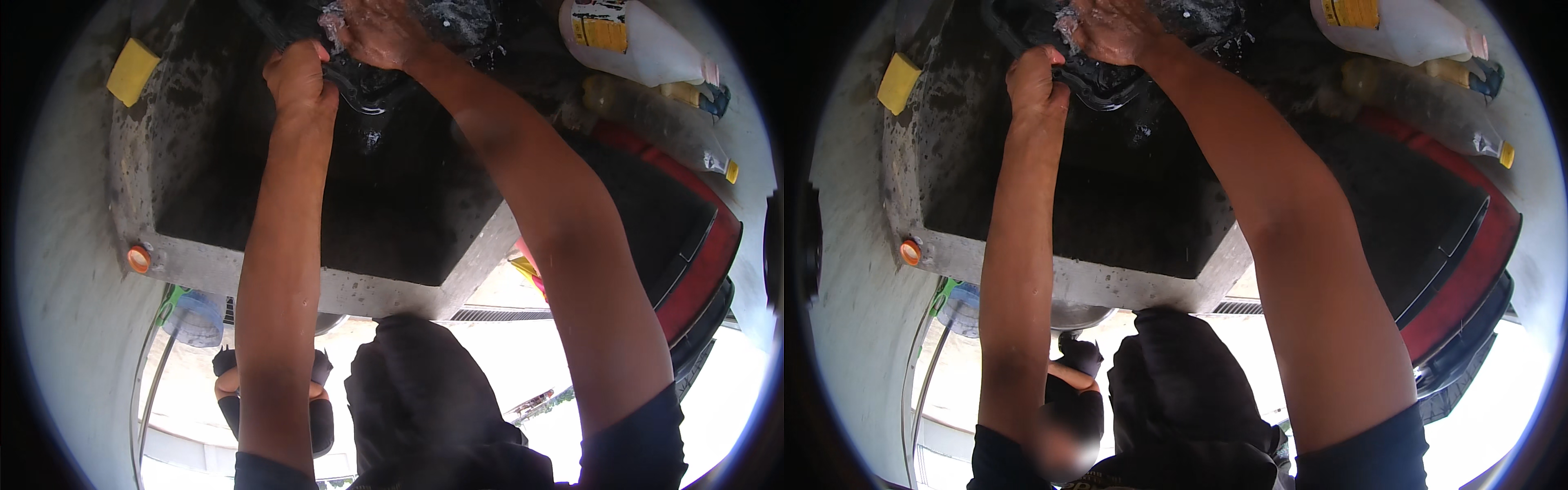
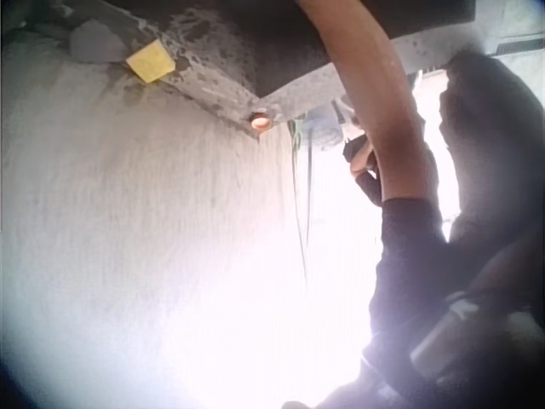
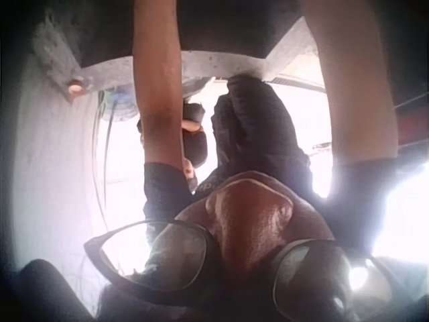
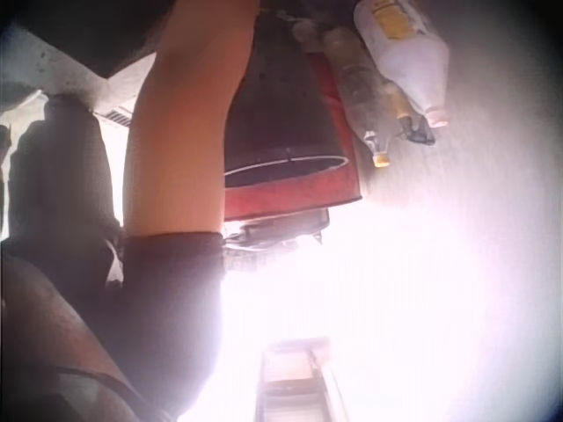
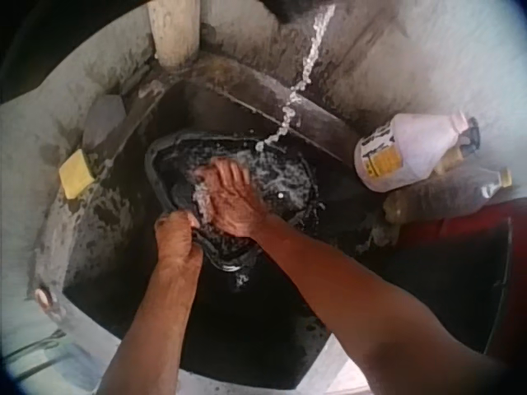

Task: The person scrubs a black plastic car part with a toothbrush and cleaning solution in a metal basin, then rinses it under a running tap. The person then carries the cleaned part away.

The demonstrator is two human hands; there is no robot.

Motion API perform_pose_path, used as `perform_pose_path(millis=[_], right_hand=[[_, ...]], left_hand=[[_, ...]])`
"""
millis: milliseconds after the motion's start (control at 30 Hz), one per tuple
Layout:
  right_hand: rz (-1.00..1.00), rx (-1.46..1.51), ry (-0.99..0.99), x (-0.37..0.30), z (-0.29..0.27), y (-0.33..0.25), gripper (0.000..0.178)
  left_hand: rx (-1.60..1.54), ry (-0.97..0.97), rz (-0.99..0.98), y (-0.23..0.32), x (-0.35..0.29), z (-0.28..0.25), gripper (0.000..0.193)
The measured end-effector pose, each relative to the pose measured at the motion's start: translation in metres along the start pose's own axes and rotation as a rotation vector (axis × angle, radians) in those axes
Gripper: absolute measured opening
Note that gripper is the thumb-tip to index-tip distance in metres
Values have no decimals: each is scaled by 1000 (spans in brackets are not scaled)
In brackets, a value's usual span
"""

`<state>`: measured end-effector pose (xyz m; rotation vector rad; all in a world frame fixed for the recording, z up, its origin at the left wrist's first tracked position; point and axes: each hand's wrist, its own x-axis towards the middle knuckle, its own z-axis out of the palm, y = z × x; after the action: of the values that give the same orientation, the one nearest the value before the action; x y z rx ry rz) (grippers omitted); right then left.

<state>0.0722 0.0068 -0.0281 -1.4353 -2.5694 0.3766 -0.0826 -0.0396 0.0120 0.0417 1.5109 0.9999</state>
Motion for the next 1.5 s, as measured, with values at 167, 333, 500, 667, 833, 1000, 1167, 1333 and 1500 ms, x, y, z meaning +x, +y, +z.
perform_pose_path(millis=[167,333,500,667,833,1000,1167,1333,1500], right_hand=[[617,329,106,-3,-21,31,42],[890,429,385,-62,-88,39,48],[1383,857,321,-87,-107,53,62],[1173,916,518,-87,-154,-5,58],[593,1483,398,-117,-196,-40,47],[1120,1035,582,-109,-168,-34,40],[1421,747,668,-80,-169,-70,35],[1249,1063,947,-111,-150,-36,22],[1435,1277,1026,-117,-148,-31,23]], left_hand=[[-45,84,-73,-5,5,-13,16],[92,28,-27,10,27,-34,30],[171,-175,-128,11,57,-33,38],[772,-46,613,-34,99,7,72],[1452,51,1590,-85,132,44,65],[1441,-589,1607,-68,98,80,63],[1513,-348,1228,-27,77,52,57],[1395,-250,1607,13,87,32,53],[823,-346,468,85,32,44,35]])
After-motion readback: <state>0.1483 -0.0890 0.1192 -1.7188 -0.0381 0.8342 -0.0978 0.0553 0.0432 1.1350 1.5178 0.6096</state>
